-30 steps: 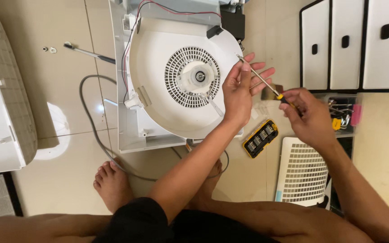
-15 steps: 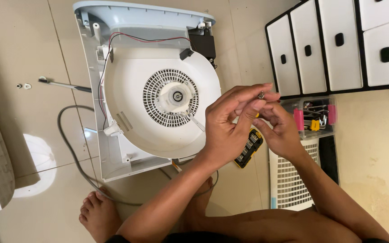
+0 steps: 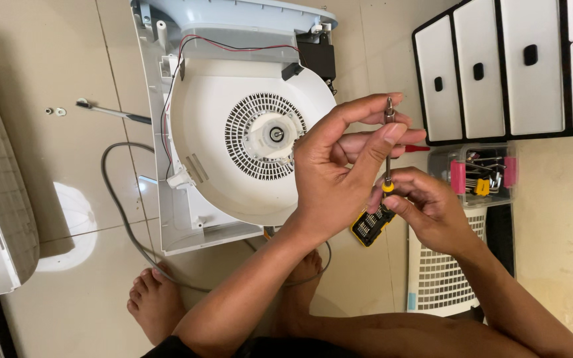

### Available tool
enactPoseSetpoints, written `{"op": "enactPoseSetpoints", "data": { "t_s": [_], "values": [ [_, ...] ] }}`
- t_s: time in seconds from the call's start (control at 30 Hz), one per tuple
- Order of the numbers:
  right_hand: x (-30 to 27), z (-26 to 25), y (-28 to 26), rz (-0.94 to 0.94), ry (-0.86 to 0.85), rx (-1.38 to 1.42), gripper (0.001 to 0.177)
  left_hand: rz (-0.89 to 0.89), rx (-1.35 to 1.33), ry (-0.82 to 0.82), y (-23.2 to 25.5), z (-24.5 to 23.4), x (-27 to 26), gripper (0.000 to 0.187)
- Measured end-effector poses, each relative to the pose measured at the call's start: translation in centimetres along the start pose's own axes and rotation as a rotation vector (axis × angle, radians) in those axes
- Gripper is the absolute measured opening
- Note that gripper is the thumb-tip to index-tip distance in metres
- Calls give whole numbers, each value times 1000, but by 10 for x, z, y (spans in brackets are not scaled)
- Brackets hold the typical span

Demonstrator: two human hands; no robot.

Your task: The person reassembles an electric fan by hand, using a screwdriver to tighten screws on the central hub and then placing the black fan blade cover onto the motor housing.

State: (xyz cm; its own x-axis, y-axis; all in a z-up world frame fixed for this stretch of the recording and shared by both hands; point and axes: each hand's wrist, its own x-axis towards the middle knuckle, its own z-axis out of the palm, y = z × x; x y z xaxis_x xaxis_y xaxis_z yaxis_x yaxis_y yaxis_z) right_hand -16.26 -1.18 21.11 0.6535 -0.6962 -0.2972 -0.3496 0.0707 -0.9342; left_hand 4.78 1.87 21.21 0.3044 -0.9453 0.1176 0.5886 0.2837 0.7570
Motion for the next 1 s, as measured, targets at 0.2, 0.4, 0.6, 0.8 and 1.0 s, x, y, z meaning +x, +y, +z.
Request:
{"op": "enactPoseSetpoints", "data": {
  "t_s": [0.2,0.4,0.6,0.8,1.0],
  "values": [
    [0,4,-2,20,-34,52,29,4,24,11,9,1,1,26],
    [0,9,-10,72,-57,39,25,-42,24,34,14,2,0,30],
    [-3,7,-6,94,-87,27,24,-62,17,2,7,5,0,26],
    [-34,16,49,208,12,-15,14,-306,140,-123,-41,22,-12,26],
    [-70,75,120,155,133,331,17,-524,313,-248,-107,11,-50,29]
  ]
}}
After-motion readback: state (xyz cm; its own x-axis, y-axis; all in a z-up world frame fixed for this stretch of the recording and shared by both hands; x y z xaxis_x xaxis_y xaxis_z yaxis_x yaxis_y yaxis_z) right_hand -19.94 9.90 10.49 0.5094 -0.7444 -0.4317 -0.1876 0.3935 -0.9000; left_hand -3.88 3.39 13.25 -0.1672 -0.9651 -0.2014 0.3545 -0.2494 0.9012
